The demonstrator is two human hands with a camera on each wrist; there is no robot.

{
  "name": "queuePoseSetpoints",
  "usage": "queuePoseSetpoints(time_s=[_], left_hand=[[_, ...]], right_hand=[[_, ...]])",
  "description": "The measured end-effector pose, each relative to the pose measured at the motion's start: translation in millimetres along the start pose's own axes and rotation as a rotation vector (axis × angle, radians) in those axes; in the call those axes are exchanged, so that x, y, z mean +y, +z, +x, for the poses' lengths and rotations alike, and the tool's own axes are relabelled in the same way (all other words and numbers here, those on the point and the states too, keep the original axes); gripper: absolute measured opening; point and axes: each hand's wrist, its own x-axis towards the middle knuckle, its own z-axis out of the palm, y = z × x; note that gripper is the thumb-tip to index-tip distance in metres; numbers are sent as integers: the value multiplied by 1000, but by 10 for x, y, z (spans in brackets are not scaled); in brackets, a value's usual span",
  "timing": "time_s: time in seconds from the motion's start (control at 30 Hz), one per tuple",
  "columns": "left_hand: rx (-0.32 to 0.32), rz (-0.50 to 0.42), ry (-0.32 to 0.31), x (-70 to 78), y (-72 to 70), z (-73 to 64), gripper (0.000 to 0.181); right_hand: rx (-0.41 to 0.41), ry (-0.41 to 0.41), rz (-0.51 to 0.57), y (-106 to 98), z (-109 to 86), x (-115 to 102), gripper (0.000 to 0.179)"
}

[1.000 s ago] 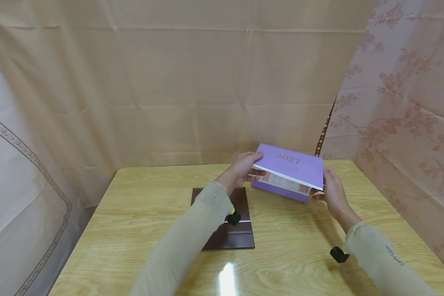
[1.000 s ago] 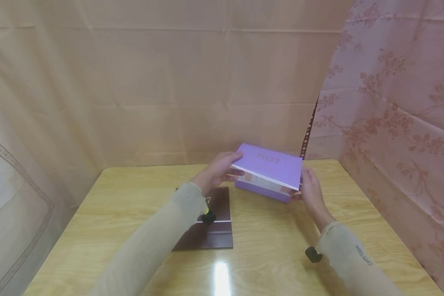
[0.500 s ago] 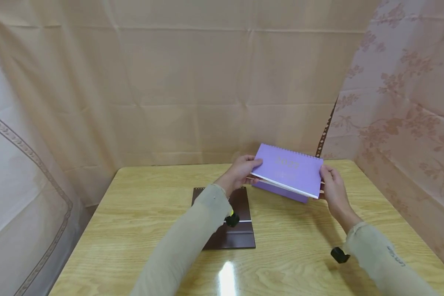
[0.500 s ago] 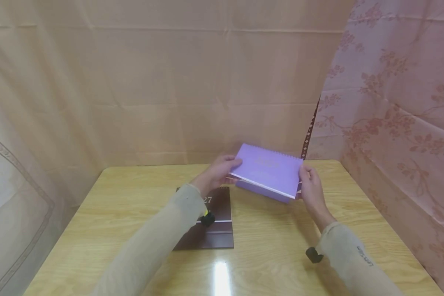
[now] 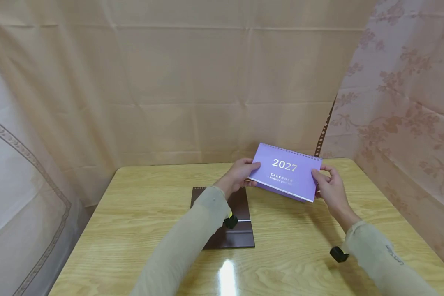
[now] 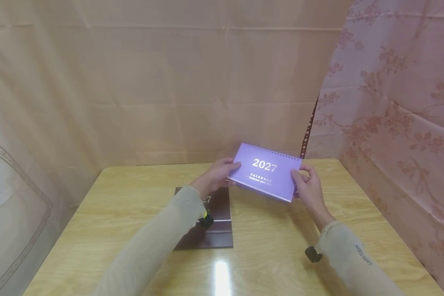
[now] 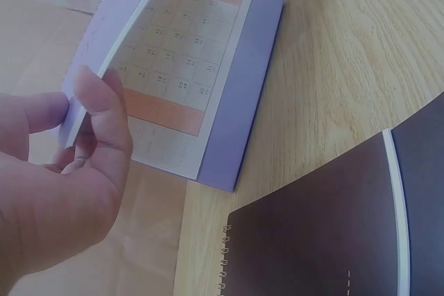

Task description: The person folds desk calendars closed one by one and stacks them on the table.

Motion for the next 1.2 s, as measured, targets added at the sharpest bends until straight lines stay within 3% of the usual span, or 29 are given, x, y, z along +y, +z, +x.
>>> queuePoseSetpoints(time_s=[0.43, 0.7, 1.03, 1.2], left_hand=[[14, 33, -1, -55, 3, -1, 30], [10, 55, 0, -114, 1, 28, 36], [48, 33, 25, -167, -10, 47, 37], [80, 92, 38, -184, -20, 70, 31]], right_hand=[[-11, -9, -54, -19, -3, 33, 25], [-17, 4, -40, -26, -1, 70, 25], [-4, 13, -86, -10, -8, 101, 26], [-2, 24, -121, -9, -9, 102, 29]])
